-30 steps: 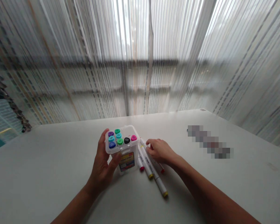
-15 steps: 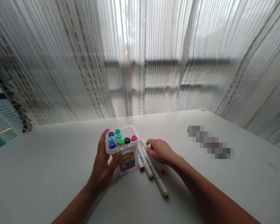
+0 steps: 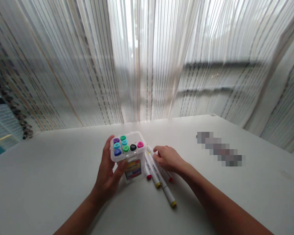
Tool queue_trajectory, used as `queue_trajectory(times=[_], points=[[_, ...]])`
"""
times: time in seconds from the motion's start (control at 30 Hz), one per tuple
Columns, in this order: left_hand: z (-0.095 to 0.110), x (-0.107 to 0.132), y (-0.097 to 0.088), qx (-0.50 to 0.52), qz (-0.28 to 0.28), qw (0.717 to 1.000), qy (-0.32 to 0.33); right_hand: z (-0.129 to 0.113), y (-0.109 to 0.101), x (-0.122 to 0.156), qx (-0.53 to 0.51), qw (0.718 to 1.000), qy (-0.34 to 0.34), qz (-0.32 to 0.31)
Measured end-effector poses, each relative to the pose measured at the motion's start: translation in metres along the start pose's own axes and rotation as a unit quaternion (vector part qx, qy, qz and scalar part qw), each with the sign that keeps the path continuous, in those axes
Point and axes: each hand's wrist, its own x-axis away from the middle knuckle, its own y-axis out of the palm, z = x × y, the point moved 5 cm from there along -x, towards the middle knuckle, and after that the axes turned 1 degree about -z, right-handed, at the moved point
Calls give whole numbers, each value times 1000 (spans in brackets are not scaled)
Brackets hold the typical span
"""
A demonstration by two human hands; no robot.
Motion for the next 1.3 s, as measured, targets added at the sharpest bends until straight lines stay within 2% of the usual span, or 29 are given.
queue_trajectory(times=[0.27, 0.63, 1.3], points=[[0, 0, -1, 0, -18, 1000, -5, -1, 0, -1, -1, 1000, 1, 3], [0, 0, -2, -13, 10, 1000, 13, -1, 0, 0, 1, 1000, -2, -5], [1, 0, -2, -22, -7, 1000, 3, -1, 0, -1, 2, 1000, -2, 1]])
